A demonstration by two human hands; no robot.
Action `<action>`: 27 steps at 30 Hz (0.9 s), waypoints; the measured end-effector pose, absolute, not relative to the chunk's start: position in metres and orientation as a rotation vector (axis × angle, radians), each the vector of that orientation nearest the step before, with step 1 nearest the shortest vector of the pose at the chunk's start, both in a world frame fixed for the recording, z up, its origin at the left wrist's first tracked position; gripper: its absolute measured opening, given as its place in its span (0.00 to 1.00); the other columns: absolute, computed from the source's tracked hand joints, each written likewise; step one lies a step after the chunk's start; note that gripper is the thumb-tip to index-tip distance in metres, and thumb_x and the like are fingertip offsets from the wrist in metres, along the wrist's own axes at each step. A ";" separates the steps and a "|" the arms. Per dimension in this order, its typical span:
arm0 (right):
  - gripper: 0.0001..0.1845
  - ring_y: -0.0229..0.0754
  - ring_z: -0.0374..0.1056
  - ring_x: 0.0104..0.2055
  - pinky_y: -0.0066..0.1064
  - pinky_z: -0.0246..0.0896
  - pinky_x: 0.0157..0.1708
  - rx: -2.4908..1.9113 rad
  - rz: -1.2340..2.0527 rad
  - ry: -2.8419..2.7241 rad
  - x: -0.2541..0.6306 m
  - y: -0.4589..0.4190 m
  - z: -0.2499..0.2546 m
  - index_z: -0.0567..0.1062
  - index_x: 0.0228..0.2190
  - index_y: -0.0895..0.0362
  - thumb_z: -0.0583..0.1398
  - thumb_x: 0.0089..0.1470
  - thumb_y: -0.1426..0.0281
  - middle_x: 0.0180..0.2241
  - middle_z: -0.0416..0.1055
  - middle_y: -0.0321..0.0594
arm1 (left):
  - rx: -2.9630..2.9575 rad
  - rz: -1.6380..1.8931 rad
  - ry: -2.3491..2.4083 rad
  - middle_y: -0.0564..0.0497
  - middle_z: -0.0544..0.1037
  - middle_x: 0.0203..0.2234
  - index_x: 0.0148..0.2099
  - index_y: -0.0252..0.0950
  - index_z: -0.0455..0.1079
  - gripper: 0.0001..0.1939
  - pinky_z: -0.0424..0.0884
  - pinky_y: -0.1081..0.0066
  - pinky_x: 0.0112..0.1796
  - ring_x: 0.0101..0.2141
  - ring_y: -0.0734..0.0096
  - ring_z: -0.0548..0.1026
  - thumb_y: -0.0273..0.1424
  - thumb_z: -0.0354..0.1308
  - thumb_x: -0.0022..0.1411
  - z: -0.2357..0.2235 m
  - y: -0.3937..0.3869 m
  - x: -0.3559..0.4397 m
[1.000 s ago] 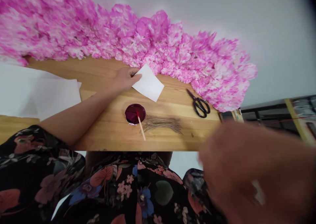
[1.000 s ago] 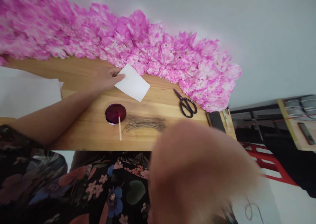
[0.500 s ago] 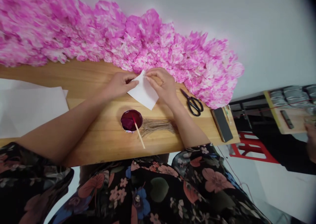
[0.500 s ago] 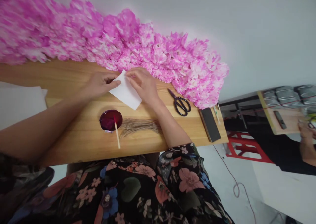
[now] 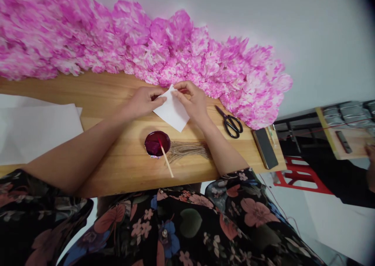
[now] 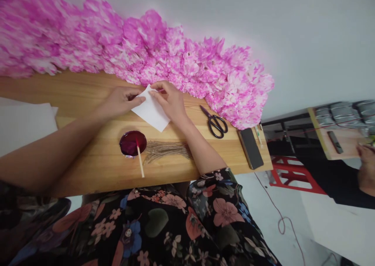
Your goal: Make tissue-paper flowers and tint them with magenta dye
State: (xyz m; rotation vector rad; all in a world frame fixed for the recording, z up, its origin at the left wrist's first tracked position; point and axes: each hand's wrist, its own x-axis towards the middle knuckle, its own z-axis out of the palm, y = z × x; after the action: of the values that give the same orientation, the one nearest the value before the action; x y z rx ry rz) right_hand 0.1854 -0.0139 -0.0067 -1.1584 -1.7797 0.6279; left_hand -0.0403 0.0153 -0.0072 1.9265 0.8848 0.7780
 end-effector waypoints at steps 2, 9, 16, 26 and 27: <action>0.25 0.45 0.77 0.49 0.43 0.73 0.55 -1.180 0.660 -1.752 0.184 -0.013 -0.008 0.80 0.43 0.50 0.64 0.69 0.41 0.44 0.82 0.38 | 1.925 0.780 0.875 0.53 0.70 0.25 0.36 0.38 0.73 0.15 0.61 0.71 0.32 0.29 0.69 0.68 0.44 0.56 0.65 -0.007 0.015 -0.040; 0.29 0.42 0.76 0.43 0.40 0.72 0.48 -1.183 0.665 -1.683 0.179 -0.014 -0.006 0.79 0.38 0.51 0.64 0.67 0.38 0.37 0.79 0.35 | 1.933 0.787 0.893 0.52 0.73 0.28 0.39 0.37 0.76 0.14 0.62 0.71 0.33 0.31 0.67 0.71 0.41 0.57 0.65 -0.012 0.016 -0.039; 0.30 0.41 0.74 0.40 0.37 0.73 0.44 -1.222 0.669 -1.664 0.176 -0.019 0.000 0.77 0.35 0.51 0.64 0.66 0.37 0.35 0.78 0.34 | 1.923 0.755 0.900 0.53 0.70 0.27 0.36 0.37 0.72 0.11 0.61 0.71 0.33 0.31 0.68 0.70 0.39 0.57 0.65 -0.012 0.016 -0.038; 0.27 0.40 0.73 0.40 0.36 0.72 0.45 -1.262 0.662 -1.669 0.175 -0.022 0.002 0.74 0.35 0.51 0.63 0.68 0.41 0.34 0.76 0.33 | 1.903 0.777 0.920 0.54 0.69 0.24 0.33 0.38 0.71 0.11 0.61 0.71 0.32 0.30 0.68 0.68 0.40 0.61 0.64 0.003 0.011 -0.037; 0.26 0.40 0.73 0.40 0.36 0.72 0.45 -1.267 0.663 -1.670 0.175 -0.022 0.002 0.74 0.36 0.51 0.63 0.69 0.41 0.34 0.76 0.33 | 1.908 0.771 0.924 0.54 0.69 0.23 0.33 0.38 0.71 0.12 0.61 0.71 0.32 0.30 0.68 0.69 0.41 0.61 0.64 0.004 0.011 -0.037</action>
State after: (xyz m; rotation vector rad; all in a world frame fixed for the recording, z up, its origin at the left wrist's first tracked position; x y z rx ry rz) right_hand 0.1752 -0.0219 0.0022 -1.2671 -1.6702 0.6634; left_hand -0.0371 0.0105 0.0037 1.9081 0.9236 0.7712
